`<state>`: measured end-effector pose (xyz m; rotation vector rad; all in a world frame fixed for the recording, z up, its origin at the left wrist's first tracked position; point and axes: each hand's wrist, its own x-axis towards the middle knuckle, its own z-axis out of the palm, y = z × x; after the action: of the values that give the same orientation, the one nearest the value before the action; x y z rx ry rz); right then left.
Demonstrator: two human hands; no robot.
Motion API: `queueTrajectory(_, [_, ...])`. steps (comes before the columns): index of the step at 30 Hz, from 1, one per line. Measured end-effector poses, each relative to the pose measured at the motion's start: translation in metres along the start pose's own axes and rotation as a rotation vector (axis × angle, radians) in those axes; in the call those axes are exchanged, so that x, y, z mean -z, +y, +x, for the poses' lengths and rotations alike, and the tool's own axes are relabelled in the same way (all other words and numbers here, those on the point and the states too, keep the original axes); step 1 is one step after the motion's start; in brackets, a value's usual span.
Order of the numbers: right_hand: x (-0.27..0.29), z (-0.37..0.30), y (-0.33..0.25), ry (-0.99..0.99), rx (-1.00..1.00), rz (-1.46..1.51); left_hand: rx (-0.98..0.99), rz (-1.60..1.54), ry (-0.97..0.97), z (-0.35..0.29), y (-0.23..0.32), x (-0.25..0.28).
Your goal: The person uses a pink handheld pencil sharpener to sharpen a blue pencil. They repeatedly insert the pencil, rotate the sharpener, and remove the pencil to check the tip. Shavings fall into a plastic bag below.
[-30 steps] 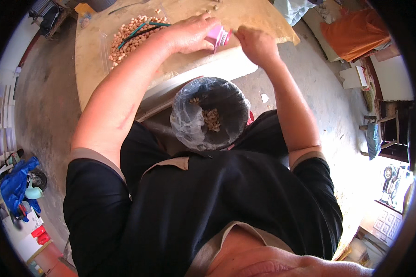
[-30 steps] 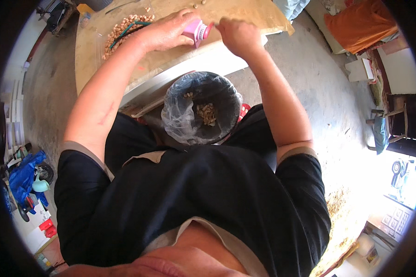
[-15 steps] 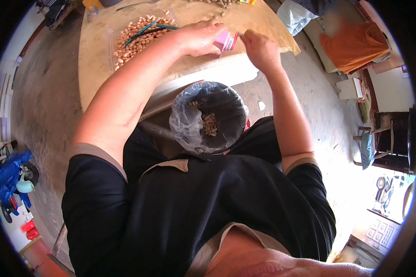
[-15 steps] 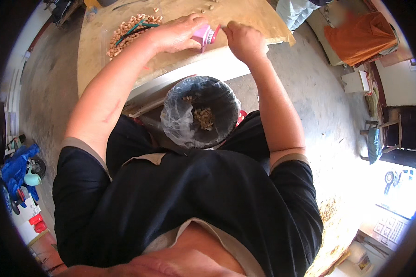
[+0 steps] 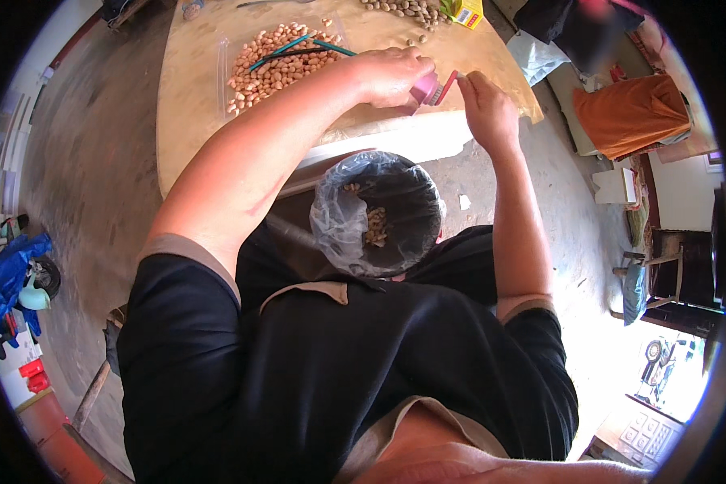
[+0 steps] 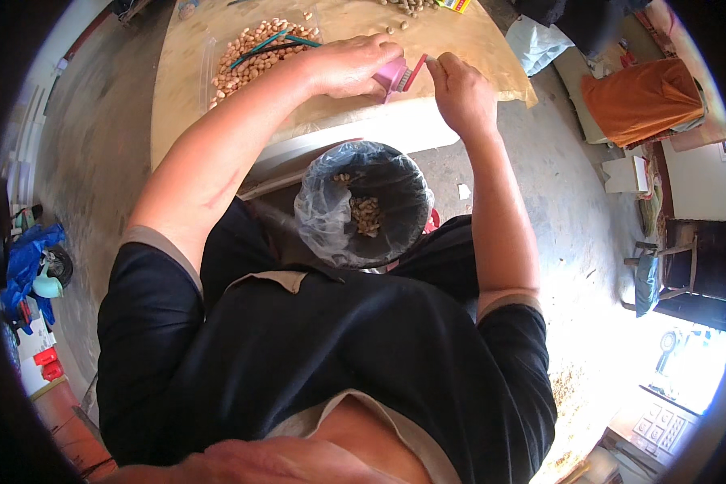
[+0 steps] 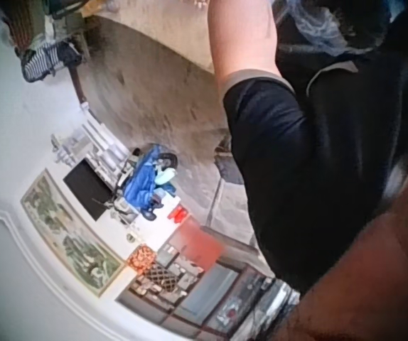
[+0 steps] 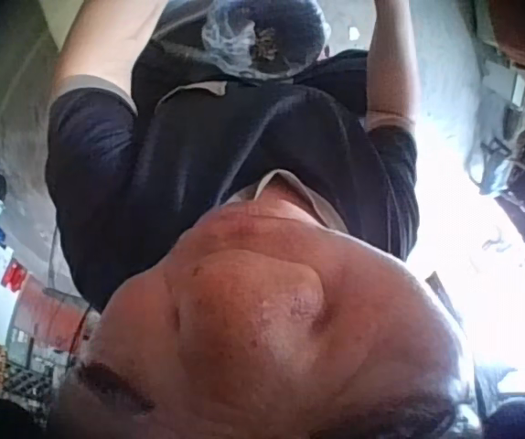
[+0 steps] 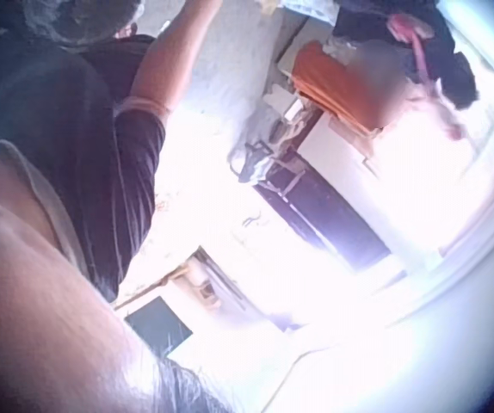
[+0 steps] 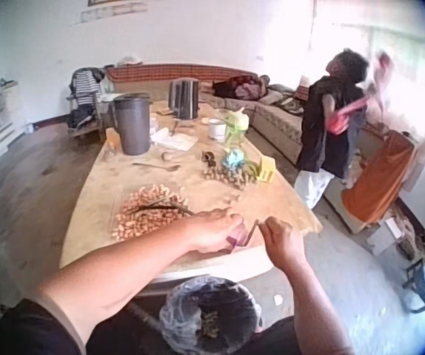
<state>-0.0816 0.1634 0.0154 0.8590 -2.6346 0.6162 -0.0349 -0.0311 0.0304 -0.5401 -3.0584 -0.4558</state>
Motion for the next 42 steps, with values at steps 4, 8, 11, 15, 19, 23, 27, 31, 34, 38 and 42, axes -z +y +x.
queueTrajectory(4, [-0.026, -0.010, 0.015, -0.277, 0.169, -0.204, -0.001, -0.021, 0.059, 0.001, -0.006, -0.009])
queueTrajectory(8, [0.002, -0.044, -0.012, -0.327, 0.238, 0.243, 0.015, -0.025, 0.027, 0.000, -0.002, -0.004])
queueTrajectory(11, [0.014, -0.031, -0.017, -0.202, 0.045, 0.346, -0.069, -0.051, 0.054, -0.001, -0.008, -0.004])
queueTrajectory(15, [-0.011, 0.001, 0.010, 0.007, 0.016, 0.133, -0.050, 0.007, 0.115, -0.003, -0.006, -0.008])
queueTrajectory(19, [-0.025, -0.015, 0.019, -0.288, 0.124, -0.065, -0.014, 0.007, 0.066, -0.002, -0.005, -0.007])
queueTrajectory(23, [0.005, -0.043, -0.017, -0.406, 0.147, 0.186, -0.018, 0.011, 0.028, -0.002, -0.005, -0.005])
queueTrajectory(27, [0.016, -0.025, -0.019, -0.047, 0.066, 0.163, -0.049, 0.017, -0.083, -0.001, -0.008, 0.000])
queueTrajectory(31, [-0.011, 0.003, 0.013, -0.141, -0.004, -0.026, -0.014, 0.027, 0.044, -0.003, -0.006, -0.008])
queueTrajectory(34, [-0.028, -0.019, 0.017, -0.330, 0.130, -0.087, 0.024, 0.024, -0.028, -0.002, 0.002, 0.001])
queueTrajectory(38, [0.003, -0.039, -0.010, -0.360, 0.196, 0.165, 0.003, 0.025, 0.007, -0.004, -0.003, -0.003])
queueTrajectory(42, [0.010, -0.020, -0.010, -0.028, 0.084, 0.213, -0.056, 0.004, -0.033, 0.000, -0.010, -0.003])
